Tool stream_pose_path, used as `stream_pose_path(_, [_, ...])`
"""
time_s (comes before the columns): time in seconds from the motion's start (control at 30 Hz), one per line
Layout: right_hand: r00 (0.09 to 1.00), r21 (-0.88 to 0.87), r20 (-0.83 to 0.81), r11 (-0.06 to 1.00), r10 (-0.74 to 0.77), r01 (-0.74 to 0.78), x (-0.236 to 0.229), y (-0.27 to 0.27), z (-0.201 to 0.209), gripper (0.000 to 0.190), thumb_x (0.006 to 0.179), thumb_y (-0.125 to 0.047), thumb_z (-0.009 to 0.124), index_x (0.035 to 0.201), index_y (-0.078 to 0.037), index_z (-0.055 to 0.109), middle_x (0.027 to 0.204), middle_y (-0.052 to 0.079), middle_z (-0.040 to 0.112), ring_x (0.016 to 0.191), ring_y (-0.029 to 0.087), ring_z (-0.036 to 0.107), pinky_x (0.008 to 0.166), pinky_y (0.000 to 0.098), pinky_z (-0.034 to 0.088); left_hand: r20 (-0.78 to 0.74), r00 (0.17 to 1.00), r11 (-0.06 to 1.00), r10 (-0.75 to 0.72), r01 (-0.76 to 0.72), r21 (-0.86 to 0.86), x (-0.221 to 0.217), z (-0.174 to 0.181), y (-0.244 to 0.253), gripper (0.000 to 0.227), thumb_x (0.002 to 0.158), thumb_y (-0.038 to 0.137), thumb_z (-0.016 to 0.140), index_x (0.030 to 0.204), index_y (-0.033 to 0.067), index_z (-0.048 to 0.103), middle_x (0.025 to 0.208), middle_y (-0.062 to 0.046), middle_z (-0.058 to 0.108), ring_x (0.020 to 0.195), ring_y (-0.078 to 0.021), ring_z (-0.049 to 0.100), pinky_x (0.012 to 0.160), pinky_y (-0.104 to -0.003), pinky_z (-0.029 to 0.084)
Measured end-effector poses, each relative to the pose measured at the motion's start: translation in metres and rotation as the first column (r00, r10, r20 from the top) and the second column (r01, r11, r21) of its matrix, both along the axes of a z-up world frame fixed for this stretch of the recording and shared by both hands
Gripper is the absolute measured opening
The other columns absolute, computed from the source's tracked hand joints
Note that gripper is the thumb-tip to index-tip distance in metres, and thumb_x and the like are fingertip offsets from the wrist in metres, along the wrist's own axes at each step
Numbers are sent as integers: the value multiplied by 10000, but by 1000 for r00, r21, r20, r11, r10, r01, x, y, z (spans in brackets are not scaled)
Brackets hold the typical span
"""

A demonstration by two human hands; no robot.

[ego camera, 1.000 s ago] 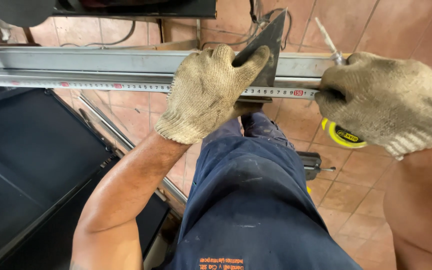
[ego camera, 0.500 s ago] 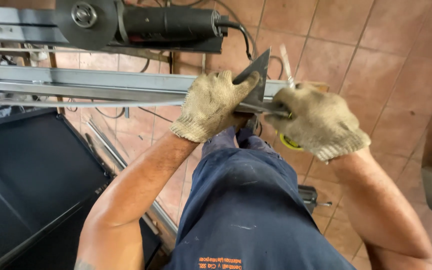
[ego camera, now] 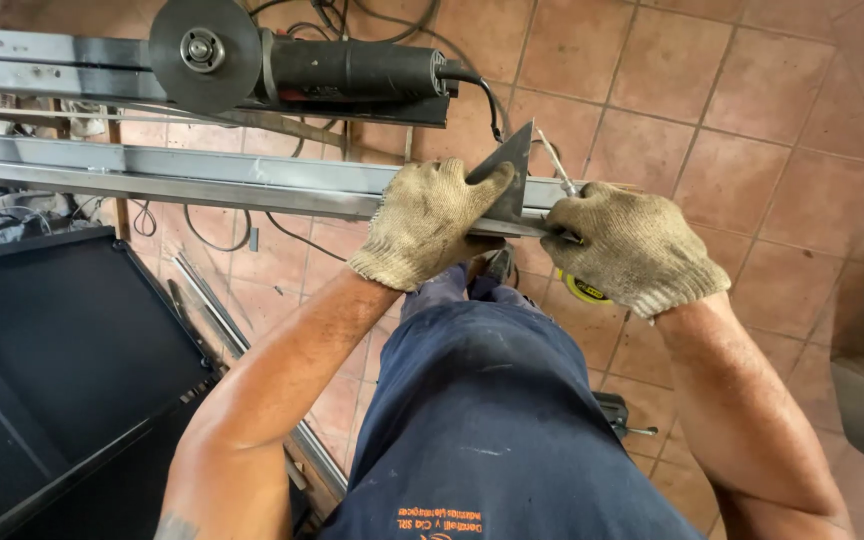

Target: Measuring and marking metal beams for fabrication using a tape measure and speed square

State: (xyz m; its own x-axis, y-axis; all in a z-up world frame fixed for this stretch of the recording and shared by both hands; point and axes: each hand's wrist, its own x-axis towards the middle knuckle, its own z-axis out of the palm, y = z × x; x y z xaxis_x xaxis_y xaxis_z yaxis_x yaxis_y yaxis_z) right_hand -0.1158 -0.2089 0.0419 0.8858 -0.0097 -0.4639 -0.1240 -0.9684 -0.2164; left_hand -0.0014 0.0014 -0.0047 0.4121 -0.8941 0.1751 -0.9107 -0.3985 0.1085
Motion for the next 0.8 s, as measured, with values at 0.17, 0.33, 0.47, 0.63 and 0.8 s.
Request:
stream_pose_path(0.17, [999, 46, -33, 999, -27, 28, -2, -4, 12, 227, 922, -481, 593, 1056, -314, 669, 954, 47, 652, 942, 280, 729, 841, 449, 604, -53, 999, 999, -5, 6, 32, 1, -8, 2, 760, 664, 624, 875, 1272, 256, 604, 827, -110, 529, 691, -364, 676, 592, -520, 550])
stream_pose_path(0.33, [987, 147, -101, 979, -128, 143, -8, -15, 35, 259, 875, -496, 630, 1088, -359, 682, 1019, 6, 670, 1009, 269, 720, 854, 471, 603, -85, 996, 996, -5, 13, 92, 1, 5, 0, 696, 675, 647, 866, 1193, 244, 633, 808, -104, 533, 690, -357, 683, 597, -491, 552])
stream_pose_path(0.47, [987, 164, -117, 977, -114, 132, -22, -35, 33, 210, 889, -365, 623, 1063, -336, 738, 971, -79, 731, 859, 164, 711, 792, 345, 562, 100, 993, 973, -56, 32, 230, 7, -9, 0, 975, 755, 939, 602, 1471, 287, 497, 851, -97, 545, 627, -247, 605, 498, -419, 459])
stream_pose_path(0.63, [974, 98, -193, 985, -119, 140, -32, -45, 40, 218, 877, -390, 603, 1058, -331, 710, 944, -65, 711, 883, 153, 700, 831, 336, 562, 71, 995, 978, -70, 54, 203, 6, -9, 1, 993, 719, 882, 734, 1460, 265, 498, 845, -107, 561, 632, -246, 606, 500, -411, 472])
stream_pose_path(0.8, [933, 101, -229, 947, -277, 306, -33, -42, 57, 168, 876, -302, 583, 903, -285, 748, 844, -58, 714, 770, 137, 677, 736, 313, 539, 122, 991, 992, -47, 32, 121, 5, -11, 3, 881, 758, 829, 723, 1423, 281, 537, 839, -81, 531, 627, -246, 584, 520, -417, 459])
